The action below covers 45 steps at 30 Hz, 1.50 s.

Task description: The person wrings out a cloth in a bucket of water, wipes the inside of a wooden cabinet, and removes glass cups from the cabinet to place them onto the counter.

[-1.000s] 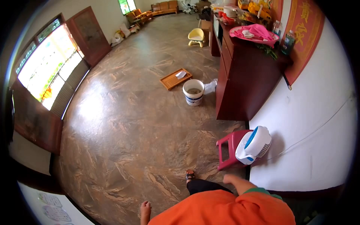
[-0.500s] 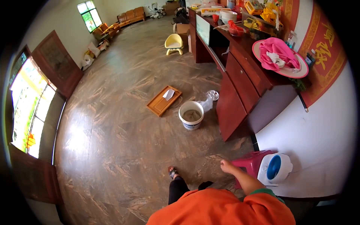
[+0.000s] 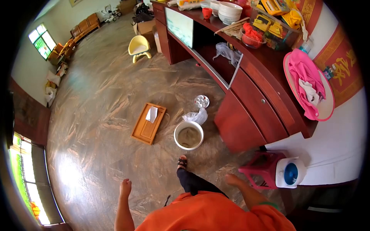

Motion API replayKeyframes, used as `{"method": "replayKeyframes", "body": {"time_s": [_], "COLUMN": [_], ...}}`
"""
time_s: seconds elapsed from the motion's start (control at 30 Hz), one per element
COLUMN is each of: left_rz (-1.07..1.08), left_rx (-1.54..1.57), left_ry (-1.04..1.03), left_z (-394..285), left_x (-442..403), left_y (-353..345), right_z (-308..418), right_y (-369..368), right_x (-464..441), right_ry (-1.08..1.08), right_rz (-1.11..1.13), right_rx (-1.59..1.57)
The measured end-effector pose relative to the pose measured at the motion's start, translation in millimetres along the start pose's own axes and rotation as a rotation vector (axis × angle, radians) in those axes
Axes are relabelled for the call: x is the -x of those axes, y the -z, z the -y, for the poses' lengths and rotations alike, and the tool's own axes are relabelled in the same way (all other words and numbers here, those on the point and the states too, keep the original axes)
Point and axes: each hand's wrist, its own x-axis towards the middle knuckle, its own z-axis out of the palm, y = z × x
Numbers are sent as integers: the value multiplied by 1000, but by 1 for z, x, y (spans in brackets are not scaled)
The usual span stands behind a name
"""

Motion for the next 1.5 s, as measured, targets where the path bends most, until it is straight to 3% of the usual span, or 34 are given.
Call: {"method": "replayKeyframes", "body": {"time_s": [0.1,0.2,0.27,0.33,0.4,0.53,0.63,0.8,0.9,0.97,1.13,1.23,1.33,1.43,1.5], "left_rz": [-4,226,434,566,656,910,1020,989,967,857,802,757,833,890,905], "left_rx": [123,245,194,73,-16,166,130,55,200,199,52,-138,-45,-73,-2], "left_ry": [-138,-343,-533,-707,-846,-806,-777,-694,-495,-455,-259,-314,-112,-62,-4], "left_z": [-121,-205,-262,-307,-342,-347,-353,-356,-361,-338,-272,-235,-208,-203,-203], "left_x": [-88,-139,-150,-158,-175,-228,-283,-377,-419,-443,-510,-533,-549,-558,-565], "left_y": [11,-26,-39,-36,-33,-73,-103,-133,-114,-117,-117,-120,-122,-125,-132], "right_z": [26,71,98,162,190,235,257,275,287,277,259,268,274,269,261], "right_y": [15,60,90,143,178,238,291,413,496,546,636,677,701,725,730], "right_x": [-57,-92,-98,-91,-109,-144,-199,-331,-398,-434,-482,-484,-486,-497,-490], "right_ry": [277,-87,-57,-68,-21,53,102,169,110,-116,-430,-641,-659,-923,-864], "right_rz": [24,-60,-322,-348,-451,-676,-831,-1198,-1362,-1449,-1511,-1458,-1596,-1631,-1619], "right_rx": [692,143,-175,-375,-374,-513,-400,-219,-225,49,235,-57,-76,50,131]}}
